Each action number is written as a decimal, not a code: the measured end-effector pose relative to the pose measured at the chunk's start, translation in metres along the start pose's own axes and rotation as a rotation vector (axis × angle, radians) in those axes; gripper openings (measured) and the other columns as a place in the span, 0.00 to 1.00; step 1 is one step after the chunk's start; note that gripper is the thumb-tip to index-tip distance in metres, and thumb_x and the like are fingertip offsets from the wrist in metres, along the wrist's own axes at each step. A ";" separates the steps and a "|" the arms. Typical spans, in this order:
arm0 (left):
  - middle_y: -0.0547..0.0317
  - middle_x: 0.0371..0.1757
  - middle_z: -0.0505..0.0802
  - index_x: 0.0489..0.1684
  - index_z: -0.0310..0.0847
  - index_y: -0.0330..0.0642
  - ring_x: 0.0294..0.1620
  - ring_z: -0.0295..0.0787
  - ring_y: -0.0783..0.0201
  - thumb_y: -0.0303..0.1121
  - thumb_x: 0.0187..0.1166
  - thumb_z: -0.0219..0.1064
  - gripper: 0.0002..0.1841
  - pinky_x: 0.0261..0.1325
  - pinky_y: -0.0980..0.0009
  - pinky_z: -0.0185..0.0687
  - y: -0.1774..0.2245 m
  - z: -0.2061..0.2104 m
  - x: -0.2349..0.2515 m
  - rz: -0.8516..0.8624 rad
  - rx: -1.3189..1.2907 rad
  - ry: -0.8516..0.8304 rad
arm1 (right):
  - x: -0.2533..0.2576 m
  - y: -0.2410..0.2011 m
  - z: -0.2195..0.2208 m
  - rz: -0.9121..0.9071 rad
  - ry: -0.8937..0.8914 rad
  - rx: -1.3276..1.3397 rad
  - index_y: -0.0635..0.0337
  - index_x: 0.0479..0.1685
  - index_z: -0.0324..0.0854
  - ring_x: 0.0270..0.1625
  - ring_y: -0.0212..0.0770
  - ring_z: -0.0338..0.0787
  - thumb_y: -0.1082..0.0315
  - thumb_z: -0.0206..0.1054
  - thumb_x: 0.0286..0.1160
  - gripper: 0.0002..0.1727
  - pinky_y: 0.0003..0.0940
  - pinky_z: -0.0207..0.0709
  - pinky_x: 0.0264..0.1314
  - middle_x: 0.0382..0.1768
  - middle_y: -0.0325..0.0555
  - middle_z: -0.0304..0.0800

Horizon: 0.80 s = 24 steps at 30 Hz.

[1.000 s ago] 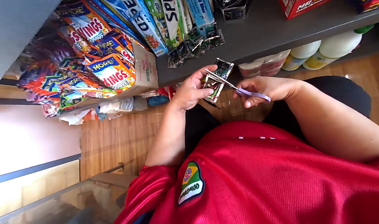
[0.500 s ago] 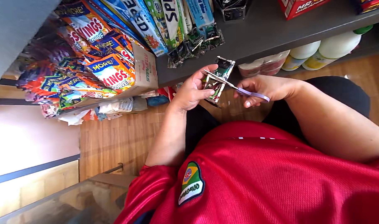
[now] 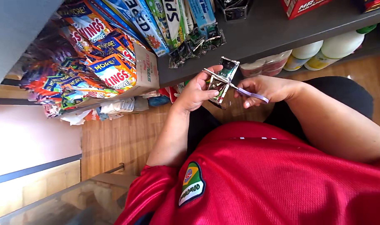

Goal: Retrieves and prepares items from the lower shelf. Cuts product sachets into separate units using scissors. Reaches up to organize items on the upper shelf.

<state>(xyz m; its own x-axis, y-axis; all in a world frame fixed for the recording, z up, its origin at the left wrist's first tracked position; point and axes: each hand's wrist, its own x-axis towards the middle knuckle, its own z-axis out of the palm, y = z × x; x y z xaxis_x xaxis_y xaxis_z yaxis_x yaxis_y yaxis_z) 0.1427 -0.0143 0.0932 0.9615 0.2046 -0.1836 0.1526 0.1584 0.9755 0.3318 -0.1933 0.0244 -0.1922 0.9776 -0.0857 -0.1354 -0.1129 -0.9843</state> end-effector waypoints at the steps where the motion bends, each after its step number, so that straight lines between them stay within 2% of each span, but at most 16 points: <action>1: 0.58 0.65 0.89 0.80 0.64 0.36 0.60 0.89 0.66 0.13 0.62 0.67 0.38 0.66 0.66 0.86 0.000 0.000 0.000 0.004 -0.001 -0.003 | 0.000 0.000 0.000 0.000 0.001 0.003 0.59 0.51 0.82 0.17 0.21 0.77 0.70 0.77 0.63 0.16 0.15 0.71 0.21 0.20 0.29 0.82; 12: 0.56 0.64 0.89 0.81 0.63 0.35 0.59 0.90 0.65 0.12 0.62 0.66 0.38 0.64 0.65 0.87 -0.002 0.003 0.001 -0.028 -0.014 -0.032 | 0.001 0.001 0.003 -0.005 0.020 0.005 0.59 0.52 0.82 0.17 0.20 0.76 0.70 0.78 0.62 0.18 0.14 0.70 0.21 0.19 0.29 0.81; 15: 0.57 0.66 0.88 0.82 0.61 0.34 0.57 0.90 0.67 0.13 0.63 0.66 0.39 0.63 0.67 0.87 0.002 0.003 0.000 -0.040 0.029 -0.060 | 0.002 -0.002 0.004 0.013 0.034 0.026 0.59 0.49 0.82 0.16 0.21 0.77 0.73 0.78 0.63 0.15 0.15 0.72 0.19 0.19 0.30 0.82; 18: 0.53 0.69 0.86 0.84 0.59 0.32 0.54 0.92 0.67 0.11 0.64 0.63 0.39 0.60 0.67 0.88 0.001 0.003 0.002 -0.078 0.087 -0.084 | 0.002 -0.003 0.004 0.028 0.046 0.036 0.59 0.49 0.82 0.16 0.22 0.79 0.74 0.77 0.63 0.15 0.16 0.73 0.19 0.20 0.31 0.83; 21: 0.53 0.72 0.83 0.83 0.61 0.31 0.56 0.89 0.69 0.12 0.64 0.63 0.38 0.60 0.69 0.87 -0.001 -0.005 0.006 -0.069 0.163 0.048 | 0.001 -0.005 -0.001 0.053 0.071 0.043 0.60 0.51 0.81 0.18 0.23 0.80 0.75 0.76 0.67 0.14 0.17 0.75 0.21 0.21 0.33 0.85; 24: 0.49 0.77 0.79 0.85 0.62 0.35 0.58 0.87 0.66 0.14 0.67 0.62 0.38 0.56 0.69 0.86 0.006 -0.024 0.017 -0.070 0.310 0.278 | 0.003 0.003 -0.003 -0.046 0.222 0.066 0.59 0.54 0.79 0.22 0.24 0.82 0.69 0.73 0.66 0.17 0.19 0.78 0.26 0.23 0.30 0.84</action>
<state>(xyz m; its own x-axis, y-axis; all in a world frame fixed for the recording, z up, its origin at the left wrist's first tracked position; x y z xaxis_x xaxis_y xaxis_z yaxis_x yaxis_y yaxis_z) 0.1547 0.0135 0.0931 0.8544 0.4631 -0.2355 0.3181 -0.1078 0.9419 0.3337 -0.1901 0.0208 0.0331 0.9963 -0.0797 -0.2035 -0.0714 -0.9765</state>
